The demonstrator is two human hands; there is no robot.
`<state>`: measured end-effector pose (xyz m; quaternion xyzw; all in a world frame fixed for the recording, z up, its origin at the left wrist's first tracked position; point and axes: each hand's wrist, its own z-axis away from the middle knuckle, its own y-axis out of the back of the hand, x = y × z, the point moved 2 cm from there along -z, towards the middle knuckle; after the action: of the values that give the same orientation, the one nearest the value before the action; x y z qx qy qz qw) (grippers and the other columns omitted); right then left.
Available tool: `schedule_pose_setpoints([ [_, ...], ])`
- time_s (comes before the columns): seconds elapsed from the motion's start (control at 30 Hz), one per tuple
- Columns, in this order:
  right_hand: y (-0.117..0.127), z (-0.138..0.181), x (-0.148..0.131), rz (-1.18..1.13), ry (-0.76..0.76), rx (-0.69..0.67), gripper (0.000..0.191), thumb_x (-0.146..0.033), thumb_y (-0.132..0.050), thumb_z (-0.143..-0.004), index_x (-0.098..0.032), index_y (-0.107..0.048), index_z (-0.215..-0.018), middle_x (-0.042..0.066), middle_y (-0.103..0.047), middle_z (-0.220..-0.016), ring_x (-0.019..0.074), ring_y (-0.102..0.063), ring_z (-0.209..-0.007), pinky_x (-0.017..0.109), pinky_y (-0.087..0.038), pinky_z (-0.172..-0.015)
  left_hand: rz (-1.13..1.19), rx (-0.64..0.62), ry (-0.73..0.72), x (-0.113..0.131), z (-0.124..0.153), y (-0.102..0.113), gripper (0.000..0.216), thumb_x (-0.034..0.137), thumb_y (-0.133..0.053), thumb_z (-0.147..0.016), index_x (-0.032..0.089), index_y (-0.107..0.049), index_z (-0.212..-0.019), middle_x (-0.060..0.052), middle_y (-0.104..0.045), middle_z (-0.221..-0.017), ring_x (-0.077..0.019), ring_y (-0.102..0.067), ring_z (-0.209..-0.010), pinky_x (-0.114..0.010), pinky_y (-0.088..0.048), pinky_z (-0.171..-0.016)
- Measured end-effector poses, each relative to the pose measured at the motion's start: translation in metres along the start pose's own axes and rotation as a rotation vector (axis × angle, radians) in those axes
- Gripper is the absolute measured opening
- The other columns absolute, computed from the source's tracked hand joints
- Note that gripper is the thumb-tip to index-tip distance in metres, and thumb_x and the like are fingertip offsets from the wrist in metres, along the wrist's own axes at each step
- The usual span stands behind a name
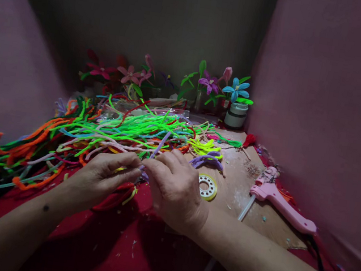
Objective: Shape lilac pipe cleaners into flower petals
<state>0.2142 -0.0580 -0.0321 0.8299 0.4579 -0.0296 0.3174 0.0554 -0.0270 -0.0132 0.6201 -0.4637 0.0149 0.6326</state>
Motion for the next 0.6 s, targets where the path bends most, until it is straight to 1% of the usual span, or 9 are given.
schedule_pose_setpoints([
  [0.03,0.002,-0.002,-0.001,0.047,0.015,0.021,0.020,-0.013,-0.049,-0.085,-0.012,-0.066,-0.095,0.010,-0.064,-0.081,0.0184,-0.051,-0.078,0.033,-0.042,-0.071,-0.002,-0.007,-0.017,0.001,0.001,0.000,0.024,0.029,-0.045,-0.086,0.017,-0.047,-0.065,0.003,-0.044,-0.063,-0.0101,-0.041,-0.060,-0.022,-0.033,-0.058],
  [0.07,0.003,-0.004,-0.001,0.083,0.017,0.011,0.020,-0.014,-0.049,-0.085,-0.013,-0.067,-0.094,0.010,-0.063,-0.083,0.0193,-0.050,-0.079,0.035,-0.042,-0.072,-0.003,-0.016,-0.031,0.002,0.001,0.000,0.024,0.028,-0.044,-0.086,0.017,-0.047,-0.065,0.003,-0.045,-0.063,-0.0101,-0.041,-0.060,-0.022,-0.033,-0.058],
  [0.13,0.003,-0.006,-0.001,0.102,-0.002,-0.065,0.018,-0.017,-0.052,-0.084,-0.016,-0.069,-0.085,0.009,-0.062,-0.081,0.0199,-0.048,-0.079,0.036,-0.040,-0.072,0.004,-0.027,-0.032,0.002,0.002,-0.001,0.025,0.030,-0.044,-0.086,0.016,-0.049,-0.066,0.003,-0.045,-0.063,-0.0100,-0.041,-0.060,-0.022,-0.033,-0.058],
  [0.2,0.003,-0.008,0.001,0.044,-0.067,-0.135,0.018,-0.019,-0.055,-0.083,-0.017,-0.070,-0.075,0.007,-0.062,-0.075,0.0191,-0.048,-0.078,0.035,-0.040,-0.071,0.036,-0.019,0.002,0.002,0.002,0.000,0.025,0.032,-0.047,-0.085,0.016,-0.051,-0.066,0.003,-0.046,-0.062,-0.0100,-0.042,-0.059,-0.022,-0.033,-0.058],
  [0.3,0.003,-0.011,0.006,-0.167,-0.279,-0.215,0.016,-0.020,-0.059,-0.081,-0.016,-0.069,-0.070,0.003,-0.062,-0.067,0.0153,-0.050,-0.070,0.031,-0.040,-0.068,0.140,0.013,0.066,0.002,0.000,0.002,0.023,0.033,-0.050,-0.083,0.016,-0.056,-0.068,0.003,-0.050,-0.062,-0.0104,-0.044,-0.061,-0.022,-0.034,-0.059],
  [0.4,0.001,-0.012,0.010,-0.413,-0.546,-0.370,0.011,-0.020,-0.062,-0.077,-0.016,-0.071,-0.071,-0.001,-0.060,-0.059,0.0104,-0.050,-0.058,0.024,-0.039,-0.056,0.214,0.046,0.120,0.003,-0.002,0.005,0.020,0.030,-0.057,-0.077,0.015,-0.060,-0.063,0.002,-0.052,-0.061,-0.0112,-0.046,-0.062,-0.022,-0.035,-0.060],
  [0.47,-0.001,-0.012,0.012,-0.539,-0.695,-0.442,0.011,-0.020,-0.063,-0.075,-0.015,-0.071,-0.071,-0.002,-0.058,-0.054,0.0080,-0.047,-0.051,0.021,-0.036,-0.050,0.250,0.066,0.161,0.003,-0.004,0.005,0.018,0.028,-0.061,-0.073,0.015,-0.061,-0.060,0.002,-0.053,-0.060,-0.0117,-0.047,-0.063,-0.022,-0.035,-0.061],
  [0.53,-0.002,-0.011,0.013,-0.625,-0.801,-0.467,0.011,-0.019,-0.062,-0.073,-0.014,-0.071,-0.070,-0.003,-0.056,-0.051,0.0064,-0.043,-0.045,0.021,-0.034,-0.046,0.321,0.062,0.224,0.002,-0.004,0.002,0.017,0.027,-0.061,-0.072,0.014,-0.061,-0.061,0.002,-0.053,-0.060,-0.0110,-0.046,-0.061,-0.022,-0.034,-0.059],
  [0.6,-0.004,-0.011,0.013,-0.656,-0.848,-0.465,0.011,-0.017,-0.061,-0.072,-0.013,-0.070,-0.068,-0.003,-0.056,-0.050,0.0056,-0.042,-0.043,0.020,-0.033,-0.044,0.434,0.038,0.286,0.000,-0.004,-0.002,0.018,0.028,-0.060,-0.073,0.014,-0.060,-0.062,0.004,-0.049,-0.057,-0.0085,-0.041,-0.055,-0.021,-0.032,-0.054],
])
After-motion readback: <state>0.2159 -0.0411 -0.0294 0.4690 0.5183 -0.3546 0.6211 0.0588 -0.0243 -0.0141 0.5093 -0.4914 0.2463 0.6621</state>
